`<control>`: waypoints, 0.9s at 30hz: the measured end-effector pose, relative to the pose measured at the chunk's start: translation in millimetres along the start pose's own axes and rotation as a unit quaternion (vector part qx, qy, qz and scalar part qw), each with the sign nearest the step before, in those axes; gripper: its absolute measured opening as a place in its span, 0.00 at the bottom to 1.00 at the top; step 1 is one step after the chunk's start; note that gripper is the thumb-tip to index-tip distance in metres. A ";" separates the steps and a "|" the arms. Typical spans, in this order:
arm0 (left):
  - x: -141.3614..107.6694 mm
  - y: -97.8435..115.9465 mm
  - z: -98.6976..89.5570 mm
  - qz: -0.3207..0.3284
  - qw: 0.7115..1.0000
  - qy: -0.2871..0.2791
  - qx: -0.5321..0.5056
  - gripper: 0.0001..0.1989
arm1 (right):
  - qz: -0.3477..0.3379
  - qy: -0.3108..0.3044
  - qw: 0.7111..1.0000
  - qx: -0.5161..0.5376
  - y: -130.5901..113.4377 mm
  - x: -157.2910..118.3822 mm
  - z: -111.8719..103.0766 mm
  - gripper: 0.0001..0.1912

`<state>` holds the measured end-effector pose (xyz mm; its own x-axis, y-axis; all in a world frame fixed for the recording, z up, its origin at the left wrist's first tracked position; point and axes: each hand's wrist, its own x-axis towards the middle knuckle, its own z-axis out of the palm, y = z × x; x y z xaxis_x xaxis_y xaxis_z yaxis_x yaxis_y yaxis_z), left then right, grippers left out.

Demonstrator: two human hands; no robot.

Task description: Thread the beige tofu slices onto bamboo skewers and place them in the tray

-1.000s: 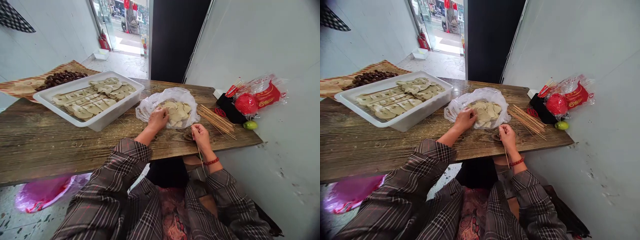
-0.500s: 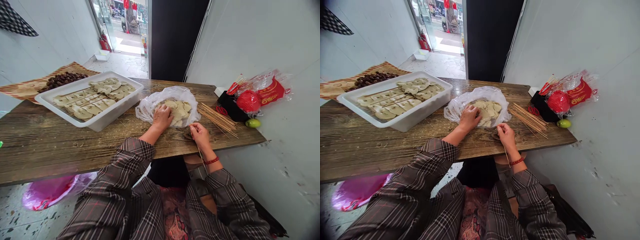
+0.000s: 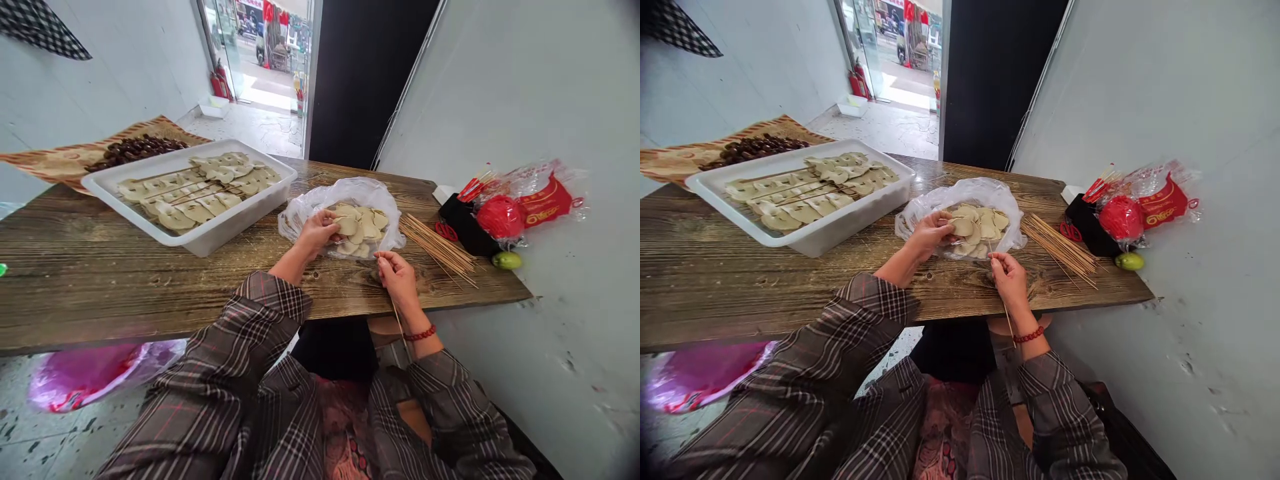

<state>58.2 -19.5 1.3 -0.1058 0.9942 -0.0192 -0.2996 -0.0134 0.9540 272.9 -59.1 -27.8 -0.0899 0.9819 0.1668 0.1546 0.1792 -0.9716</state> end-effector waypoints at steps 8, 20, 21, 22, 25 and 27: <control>-3.3 6.8 -3.4 -0.053 0.994 -0.018 -0.092 0.12 | -0.015 -0.050 0.999 -0.012 -3.2 -5.7 35.3 0.20; -5.6 4.8 -3.5 -0.042 0.994 -0.033 -0.100 0.17 | -0.056 -0.044 0.995 -0.064 2.5 -8.9 34.0 0.20; -6.0 4.8 -3.4 -0.038 0.993 -0.033 -0.102 0.17 | -0.058 -0.044 0.995 -0.065 1.5 -9.0 34.2 0.19; -6.3 4.7 -3.4 -0.035 0.993 -0.034 -0.103 0.17 | -0.058 -0.045 0.995 -0.066 0.4 -9.1 34.3 0.19; -7.1 4.3 -3.3 -0.030 0.994 -0.039 -0.101 0.17 | -0.057 -0.047 0.995 -0.069 -2.1 -9.7 34.1 0.18; -7.4 4.0 -3.0 -0.025 0.994 -0.044 -0.101 0.17 | -0.055 -0.046 0.995 -0.069 -2.7 -10.0 34.0 0.18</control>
<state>55.0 -27.2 4.4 -0.0049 0.9995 -0.0307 -0.4876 0.0244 0.8727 240.0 -71.5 -32.5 -0.2024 0.9473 0.2484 0.2715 0.2980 -0.9151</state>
